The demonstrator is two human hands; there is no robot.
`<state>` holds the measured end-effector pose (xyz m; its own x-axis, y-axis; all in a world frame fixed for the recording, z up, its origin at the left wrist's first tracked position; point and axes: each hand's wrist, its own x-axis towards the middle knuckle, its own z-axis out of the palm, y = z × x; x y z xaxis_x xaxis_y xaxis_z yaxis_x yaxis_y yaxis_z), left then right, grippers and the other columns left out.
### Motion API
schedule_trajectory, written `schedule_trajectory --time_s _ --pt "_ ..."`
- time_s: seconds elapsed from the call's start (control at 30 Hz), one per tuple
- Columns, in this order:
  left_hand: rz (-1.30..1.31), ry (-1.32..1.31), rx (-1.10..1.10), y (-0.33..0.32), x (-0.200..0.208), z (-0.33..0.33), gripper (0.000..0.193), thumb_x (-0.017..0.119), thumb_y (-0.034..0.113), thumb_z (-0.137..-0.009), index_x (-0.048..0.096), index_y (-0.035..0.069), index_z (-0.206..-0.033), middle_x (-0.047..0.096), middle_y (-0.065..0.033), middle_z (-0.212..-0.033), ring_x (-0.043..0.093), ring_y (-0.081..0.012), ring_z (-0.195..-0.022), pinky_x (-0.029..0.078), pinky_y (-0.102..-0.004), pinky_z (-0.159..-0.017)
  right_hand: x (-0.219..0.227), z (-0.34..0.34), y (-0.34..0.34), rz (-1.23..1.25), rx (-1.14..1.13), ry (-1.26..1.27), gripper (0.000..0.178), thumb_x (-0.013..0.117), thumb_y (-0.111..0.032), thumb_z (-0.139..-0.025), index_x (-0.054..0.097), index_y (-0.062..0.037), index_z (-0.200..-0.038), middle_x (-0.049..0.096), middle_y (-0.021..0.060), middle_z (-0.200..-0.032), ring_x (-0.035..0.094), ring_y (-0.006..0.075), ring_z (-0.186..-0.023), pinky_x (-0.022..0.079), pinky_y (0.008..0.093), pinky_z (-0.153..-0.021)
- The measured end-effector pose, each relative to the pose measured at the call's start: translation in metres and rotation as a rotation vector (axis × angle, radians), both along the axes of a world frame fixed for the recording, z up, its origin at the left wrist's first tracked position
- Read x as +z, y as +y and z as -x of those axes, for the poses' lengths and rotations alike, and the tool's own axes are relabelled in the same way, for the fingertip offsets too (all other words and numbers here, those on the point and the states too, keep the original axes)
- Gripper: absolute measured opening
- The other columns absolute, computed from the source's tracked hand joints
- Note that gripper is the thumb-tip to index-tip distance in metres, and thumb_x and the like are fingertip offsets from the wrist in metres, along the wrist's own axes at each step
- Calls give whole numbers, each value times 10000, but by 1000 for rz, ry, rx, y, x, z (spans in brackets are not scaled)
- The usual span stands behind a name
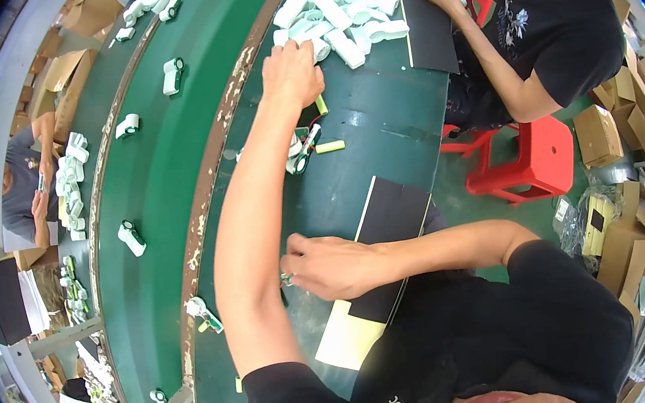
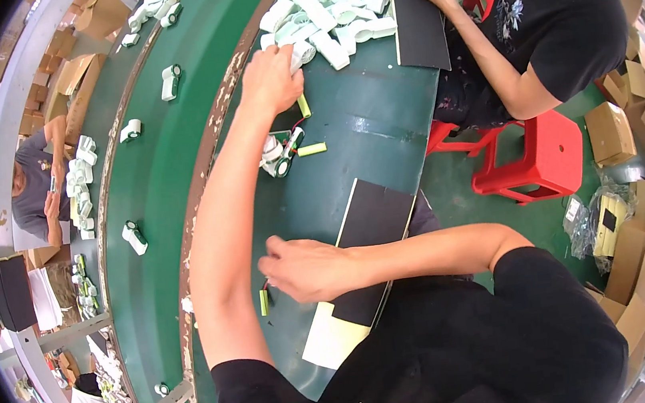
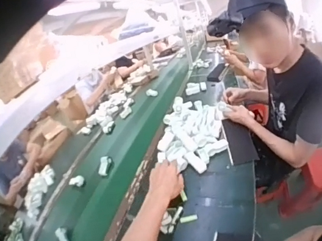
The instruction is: The person assembles small handheld electric fans by hand, combining fan components, circuit boards, plastic casings, and fan blades.
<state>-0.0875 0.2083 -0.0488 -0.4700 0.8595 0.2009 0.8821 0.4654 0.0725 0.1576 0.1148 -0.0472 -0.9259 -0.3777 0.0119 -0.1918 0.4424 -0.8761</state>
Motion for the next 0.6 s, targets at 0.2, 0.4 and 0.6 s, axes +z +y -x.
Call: schedule_trajectory --time_s 0.2,0.4,0.6 --pt "-8 109 73 11 -28 11 375 735 169 -851 629 22 -1180 678 -219 -1096 653 -408 -1031 567 -479 -887 -7 -11 40 163 -85 -252 421 719 -154 -942 568 -54 -1322 490 149 -1255 597 280 -1066 552 376 -876" --pt "-524 -451 199 -48 21 -10 334 729 248 -934 646 28 -1172 739 -127 -1038 714 -246 -939 559 -423 -818 -24 -7 70 168 -275 -18 485 786 -114 -853 569 -47 -1281 665 149 -1089 676 307 -993 552 396 -852" --pt "-1323 -1070 149 -200 67 -110 444 552 88 -1021 441 -83 -1416 661 -238 -1258 664 -362 -1190 508 -551 -1078 -7 -2 86 52 -314 -123 360 734 -181 -931 599 -40 -1233 718 139 -956 691 276 -816 542 389 -738"
